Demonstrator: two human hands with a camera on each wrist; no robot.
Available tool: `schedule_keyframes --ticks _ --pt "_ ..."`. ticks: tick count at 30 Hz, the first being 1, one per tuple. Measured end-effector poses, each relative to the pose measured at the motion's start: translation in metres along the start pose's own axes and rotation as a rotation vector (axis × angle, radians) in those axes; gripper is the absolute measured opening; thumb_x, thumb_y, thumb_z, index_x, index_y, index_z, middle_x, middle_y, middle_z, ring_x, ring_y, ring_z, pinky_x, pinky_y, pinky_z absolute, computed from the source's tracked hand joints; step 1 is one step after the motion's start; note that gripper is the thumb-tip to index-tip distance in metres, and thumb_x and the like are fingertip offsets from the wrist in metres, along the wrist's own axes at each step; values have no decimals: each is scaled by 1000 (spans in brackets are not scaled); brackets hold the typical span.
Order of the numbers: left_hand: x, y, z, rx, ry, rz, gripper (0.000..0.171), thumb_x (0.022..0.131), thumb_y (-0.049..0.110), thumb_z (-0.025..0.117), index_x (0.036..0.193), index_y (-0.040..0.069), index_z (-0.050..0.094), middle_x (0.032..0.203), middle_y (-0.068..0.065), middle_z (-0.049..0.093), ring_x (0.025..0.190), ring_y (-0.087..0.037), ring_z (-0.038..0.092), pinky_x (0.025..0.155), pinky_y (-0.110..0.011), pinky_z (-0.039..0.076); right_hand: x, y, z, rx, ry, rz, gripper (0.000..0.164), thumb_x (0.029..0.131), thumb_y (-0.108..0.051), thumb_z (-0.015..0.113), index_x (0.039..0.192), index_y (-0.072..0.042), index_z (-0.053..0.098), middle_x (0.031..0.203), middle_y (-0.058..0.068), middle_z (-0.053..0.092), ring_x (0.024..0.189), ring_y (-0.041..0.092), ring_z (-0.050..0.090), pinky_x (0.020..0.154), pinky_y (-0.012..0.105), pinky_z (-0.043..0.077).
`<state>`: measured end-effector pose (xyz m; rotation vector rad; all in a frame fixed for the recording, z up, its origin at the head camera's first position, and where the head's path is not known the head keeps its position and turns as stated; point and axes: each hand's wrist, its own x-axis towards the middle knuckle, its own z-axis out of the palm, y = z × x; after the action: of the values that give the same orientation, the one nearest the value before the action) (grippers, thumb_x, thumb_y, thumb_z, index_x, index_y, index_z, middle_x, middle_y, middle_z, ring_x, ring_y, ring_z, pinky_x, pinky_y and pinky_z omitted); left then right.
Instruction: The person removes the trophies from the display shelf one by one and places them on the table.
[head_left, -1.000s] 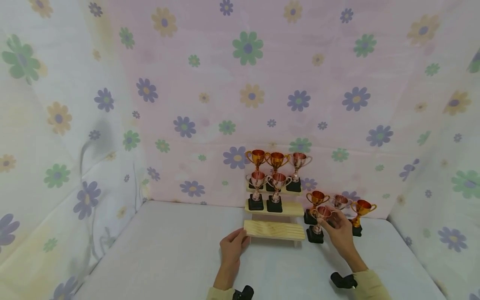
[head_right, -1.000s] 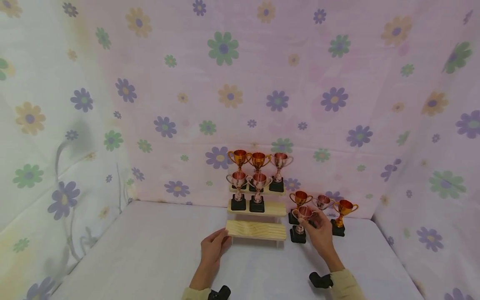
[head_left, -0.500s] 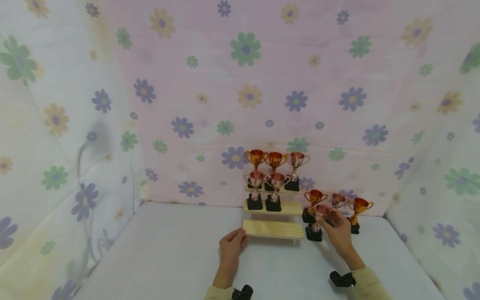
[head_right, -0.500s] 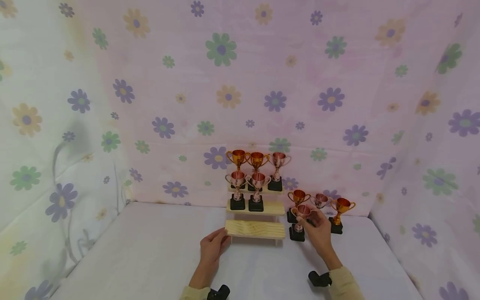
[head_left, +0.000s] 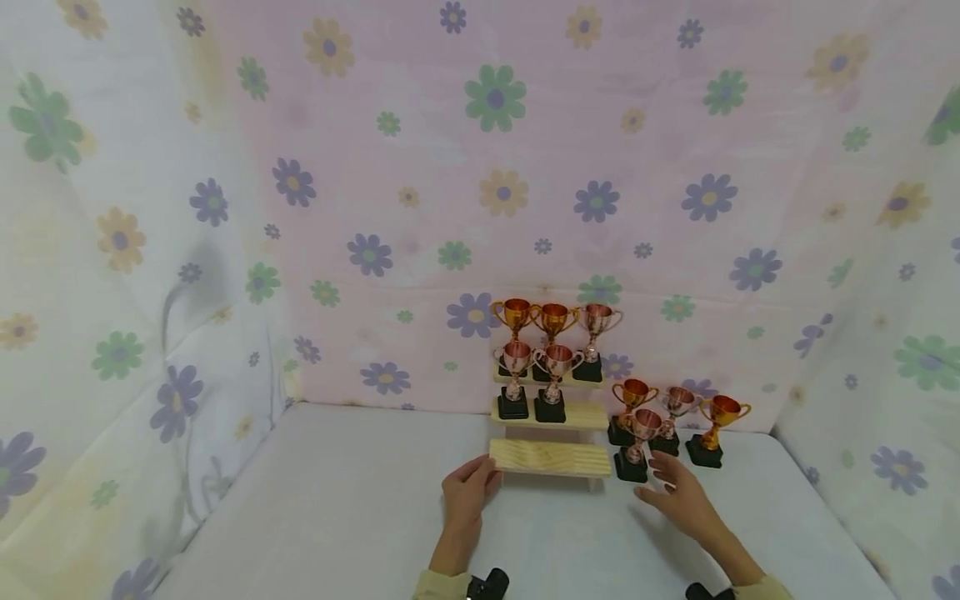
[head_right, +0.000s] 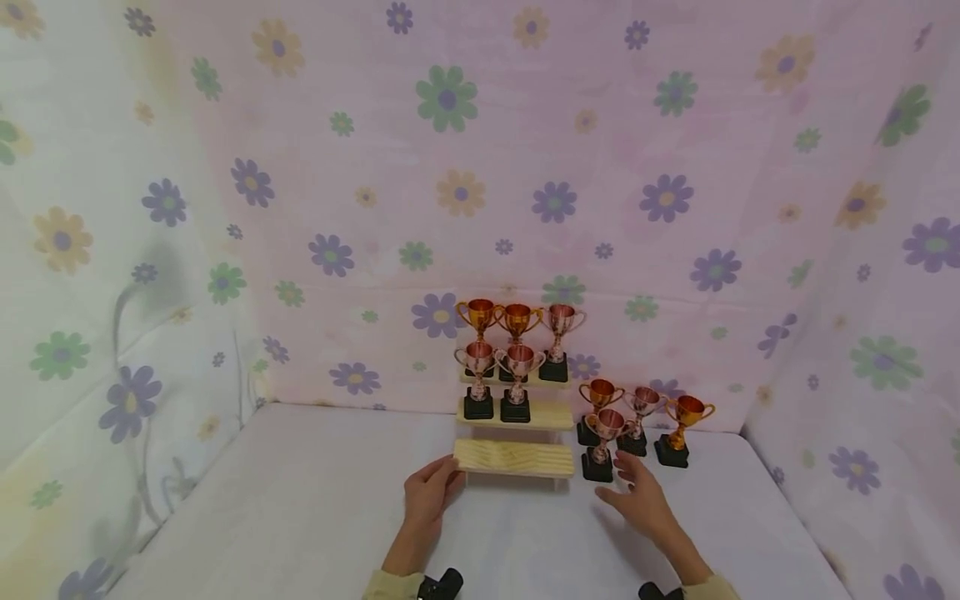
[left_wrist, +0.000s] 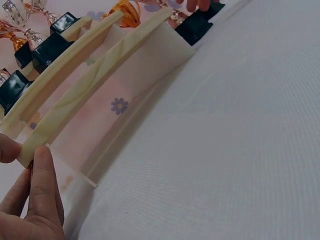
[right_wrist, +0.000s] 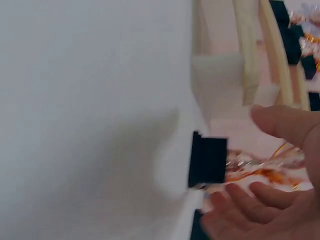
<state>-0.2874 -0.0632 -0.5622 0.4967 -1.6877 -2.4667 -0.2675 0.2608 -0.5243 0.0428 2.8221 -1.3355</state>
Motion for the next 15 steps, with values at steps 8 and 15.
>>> schedule_keyframes --ticks 8,15 --pt "1 2 -1 5 12 10 31 94 5 69 119 -13 65 109 -21 68 88 -15 70 81 -27 63 -41 -36 10 -193 -109 3 71 81 -19 87 140 0 53 138 26 57 122 46 56 98 65 51" --pt "3 -1 2 13 14 -2 32 93 6 70 120 -12 65 110 -21 68 87 -15 70 81 -27 63 -52 -75 12 -191 -35 -145 69 82 -18 85 141 -3 54 142 21 56 129 45 53 104 67 46"
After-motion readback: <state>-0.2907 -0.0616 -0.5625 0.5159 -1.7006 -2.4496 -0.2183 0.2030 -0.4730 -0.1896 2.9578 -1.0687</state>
